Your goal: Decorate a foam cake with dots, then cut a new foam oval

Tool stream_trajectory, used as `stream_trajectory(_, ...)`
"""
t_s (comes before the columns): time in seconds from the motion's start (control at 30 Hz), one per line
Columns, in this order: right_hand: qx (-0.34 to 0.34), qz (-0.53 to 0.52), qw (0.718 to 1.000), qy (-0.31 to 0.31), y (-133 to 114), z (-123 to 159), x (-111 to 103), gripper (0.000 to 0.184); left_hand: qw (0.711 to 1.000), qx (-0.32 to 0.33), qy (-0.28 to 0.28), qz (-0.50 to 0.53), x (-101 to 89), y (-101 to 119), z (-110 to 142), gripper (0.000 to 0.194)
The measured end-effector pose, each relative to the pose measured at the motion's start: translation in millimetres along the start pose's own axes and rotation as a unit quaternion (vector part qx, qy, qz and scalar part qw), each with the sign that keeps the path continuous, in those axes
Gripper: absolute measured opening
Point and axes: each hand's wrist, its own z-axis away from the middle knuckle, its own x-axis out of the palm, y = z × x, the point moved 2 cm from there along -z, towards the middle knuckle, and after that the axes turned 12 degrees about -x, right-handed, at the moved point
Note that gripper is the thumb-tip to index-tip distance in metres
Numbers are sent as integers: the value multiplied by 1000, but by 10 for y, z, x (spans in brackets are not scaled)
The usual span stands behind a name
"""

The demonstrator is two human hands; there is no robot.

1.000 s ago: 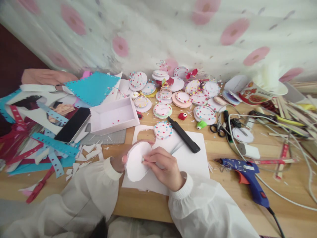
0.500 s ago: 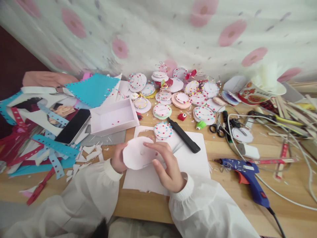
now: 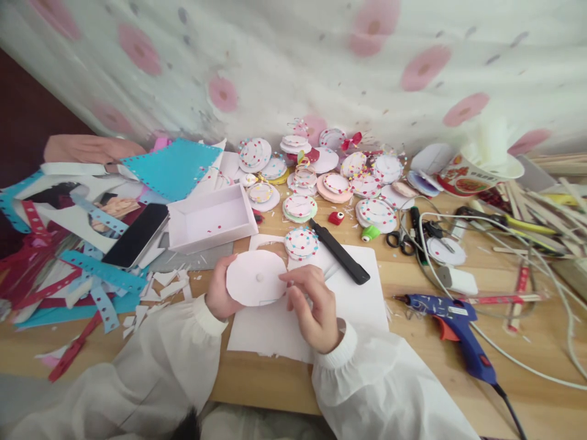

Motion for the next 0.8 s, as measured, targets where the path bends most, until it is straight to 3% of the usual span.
stream_trajectory(0.1,12,-14,1000,-11,12,7,11,29,1000,-10,-9,-2,20,0,2,59)
stream_trajectory(0.2,-24,-11,998,-48,-17,-17,39,34,1000,-7,-2,2,29,3,2,59)
stream_trajectory(0.47,-30,107,994,-7,-2,-27,109,20,1000,-10,10,-24,-12,-35,-1,57)
stream_trajectory(0.8,-48,76,996,-6,73,-7,185,13,998,-39,11,-45,-116,-163,-29,63)
